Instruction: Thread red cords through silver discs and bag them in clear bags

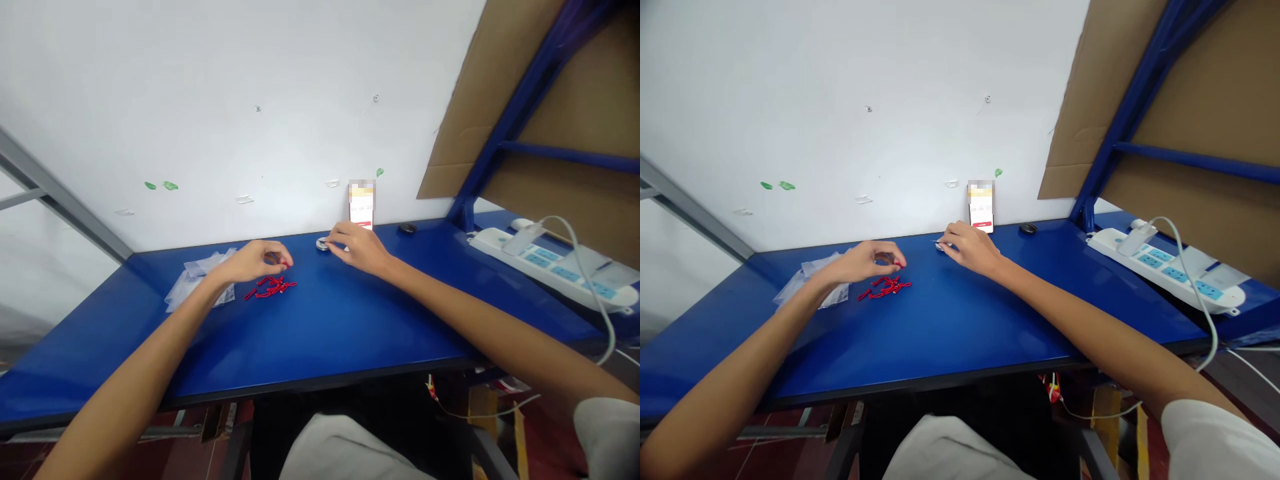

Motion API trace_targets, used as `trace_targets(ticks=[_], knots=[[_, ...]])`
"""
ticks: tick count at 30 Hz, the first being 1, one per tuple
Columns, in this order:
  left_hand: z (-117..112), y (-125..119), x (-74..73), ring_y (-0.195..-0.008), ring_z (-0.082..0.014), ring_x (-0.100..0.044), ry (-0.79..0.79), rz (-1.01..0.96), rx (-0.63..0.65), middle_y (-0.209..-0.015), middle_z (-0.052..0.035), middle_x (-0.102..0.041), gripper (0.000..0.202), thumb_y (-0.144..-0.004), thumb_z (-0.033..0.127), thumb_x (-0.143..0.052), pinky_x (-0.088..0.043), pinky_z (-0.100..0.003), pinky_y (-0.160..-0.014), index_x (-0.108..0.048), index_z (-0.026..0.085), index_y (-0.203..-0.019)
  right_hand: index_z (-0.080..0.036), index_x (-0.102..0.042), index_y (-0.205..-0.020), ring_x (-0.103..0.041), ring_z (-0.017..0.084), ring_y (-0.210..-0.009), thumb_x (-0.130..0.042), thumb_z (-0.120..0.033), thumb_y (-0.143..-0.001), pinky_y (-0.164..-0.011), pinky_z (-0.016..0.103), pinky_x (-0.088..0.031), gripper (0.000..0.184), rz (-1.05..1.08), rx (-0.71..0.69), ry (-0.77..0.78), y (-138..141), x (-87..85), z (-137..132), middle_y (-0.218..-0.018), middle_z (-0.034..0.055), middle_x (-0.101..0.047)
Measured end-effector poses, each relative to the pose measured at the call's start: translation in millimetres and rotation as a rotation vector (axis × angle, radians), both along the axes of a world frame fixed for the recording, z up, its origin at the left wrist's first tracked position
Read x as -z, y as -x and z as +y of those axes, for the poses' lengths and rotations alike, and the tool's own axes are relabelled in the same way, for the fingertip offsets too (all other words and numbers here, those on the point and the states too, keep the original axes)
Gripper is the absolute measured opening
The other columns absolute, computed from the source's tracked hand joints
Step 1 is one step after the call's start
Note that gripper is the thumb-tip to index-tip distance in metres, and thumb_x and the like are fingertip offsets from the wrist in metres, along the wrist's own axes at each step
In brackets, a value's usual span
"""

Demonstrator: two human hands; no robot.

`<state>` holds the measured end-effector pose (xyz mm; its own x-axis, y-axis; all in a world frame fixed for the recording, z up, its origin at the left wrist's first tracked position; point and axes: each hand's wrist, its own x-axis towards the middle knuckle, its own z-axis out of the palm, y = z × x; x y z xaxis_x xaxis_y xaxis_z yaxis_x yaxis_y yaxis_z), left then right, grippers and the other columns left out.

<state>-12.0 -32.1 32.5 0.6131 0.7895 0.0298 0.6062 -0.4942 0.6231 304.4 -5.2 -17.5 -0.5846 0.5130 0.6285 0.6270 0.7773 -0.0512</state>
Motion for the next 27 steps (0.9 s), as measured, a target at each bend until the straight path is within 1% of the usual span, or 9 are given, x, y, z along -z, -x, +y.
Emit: trace_targets(ticks=[3,8,11,13,16,20,22,24,27], knots=[[-2.0,-13.2,10.3,-0.1,-0.0227,-0.075,0.064,-0.183,-0.078,-0.107,-0.0093,-0.081,0.027,-0.091,0.044,-0.071,-0.058,-0.037,-0.094,-0.078,0.02,-0.104,-0.025,-0.08,-0.113,-0.065,0.024,-0.098,-0.051,-0.032,-0.111,-0.083,0.037,-0.053,0.029,0.004,-0.042,0.004,1.4,1.6,-2.5,-0.107,0.0104,-0.072],[-4.2,-28.0,18.6,-0.109,-0.026,-0.075,0.083,-0.526,-0.168,-0.125,-0.0166,-0.078,0.039,-0.097,0.054,-0.069,-0.06,-0.044,-0.1,-0.072,0.016,-0.108,-0.029,-0.081,-0.122,-0.072,0.02,-0.088,-0.051,-0.043,-0.112,-0.075,0.031,-0.052,0.033,-0.06,-0.043,0.052,4.9,2.0,-11.5,-0.109,0.0074,-0.078],[-3.7,-32.6,22.4,-0.104,-0.0262,-0.077,0.104,-0.602,-0.219,-0.114,-0.0171,-0.079,0.043,-0.1,0.055,-0.065,-0.062,-0.045,-0.097,-0.068,0.015,-0.113,-0.031,-0.079,-0.126,-0.078,0.022,-0.091,-0.054,-0.039,-0.111,-0.08,0.032,-0.056,0.031,-0.077,-0.038,0.159,8.3,2.1,-15.4,-0.11,0.0048,-0.083],[-3.2,-34.0,24.0,-0.096,-0.0247,-0.077,0.062,-0.564,-0.239,-0.103,-0.0142,-0.08,0.046,-0.1,0.056,-0.065,-0.063,-0.042,-0.093,-0.07,0.014,-0.117,-0.03,-0.078,-0.128,-0.081,0.024,-0.093,-0.058,-0.034,-0.109,-0.083,0.034,-0.059,0.028,-0.046,-0.042,0.234,10.4,3.4,-15.7,-0.112,0.0046,-0.084],[-4.4,-34.9,23.9,-0.084,-0.0207,-0.073,0.005,-0.451,-0.215,-0.094,-0.0095,-0.077,0.05,-0.103,0.056,-0.059,-0.062,-0.038,-0.086,-0.073,0.015,-0.128,-0.029,-0.078,-0.129,-0.081,0.025,-0.103,-0.067,-0.027,-0.102,-0.091,0.036,-0.063,0.029,0.123,-0.102,0.382,13.1,7.0,-13.4,-0.116,0.003,-0.084],[-9.8,-37.3,23.0,-0.076,-0.0175,-0.069,-0.119,-0.304,-0.179,-0.099,-0.0085,-0.074,0.047,-0.109,0.047,-0.048,-0.058,-0.034,-0.079,-0.071,0.019,-0.139,-0.031,-0.078,-0.129,-0.079,0.025,-0.112,-0.077,-0.029,-0.092,-0.105,0.042,-0.063,0.037,0.371,-0.253,0.643,17.5,12.9,-10.3,-0.124,0.0006,-0.081],[-11.6,-38.4,24.5,-0.084,-0.0189,-0.07,-0.248,-0.232,-0.164,-0.11,-0.0096,-0.074,0.043,-0.11,0.043,-0.046,-0.058,-0.034,-0.083,-0.073,0.023,-0.138,-0.031,-0.078,-0.129,-0.079,0.026,-0.113,-0.077,-0.029,-0.092,-0.105,0.045,-0.065,0.037,0.442,-0.287,0.737,20.5,16.6,-9.0,-0.126,0.001,-0.08],[-11.1,-38.3,27.9,-0.102,-0.0224,-0.071,-0.385,-0.164,-0.139,-0.121,-0.01,-0.073,0.04,-0.11,0.038,-0.046,-0.056,-0.036,-0.095,-0.075,0.025,-0.134,-0.03,-0.08,-0.126,-0.08,0.027,-0.111,-0.076,-0.027,-0.093,-0.098,0.045,-0.069,0.034,0.504,-0.286,0.815,23.6,20.7,-7.6,-0.124,0.0027,-0.08],[-6.2,-35.3,34.6,-0.112,-0.0238,-0.069,-0.485,-0.088,-0.124,-0.122,-0.009,-0.074,0.039,-0.111,0.03,-0.044,-0.051,-0.038,-0.103,-0.074,0.026,-0.136,-0.026,-0.08,-0.126,-0.082,0.028,-0.105,-0.077,-0.023,-0.09,-0.087,0.043,-0.072,0.036,0.578,-0.277,0.928,27.1,25.5,-5.7,-0.125,0.0062,-0.08]])
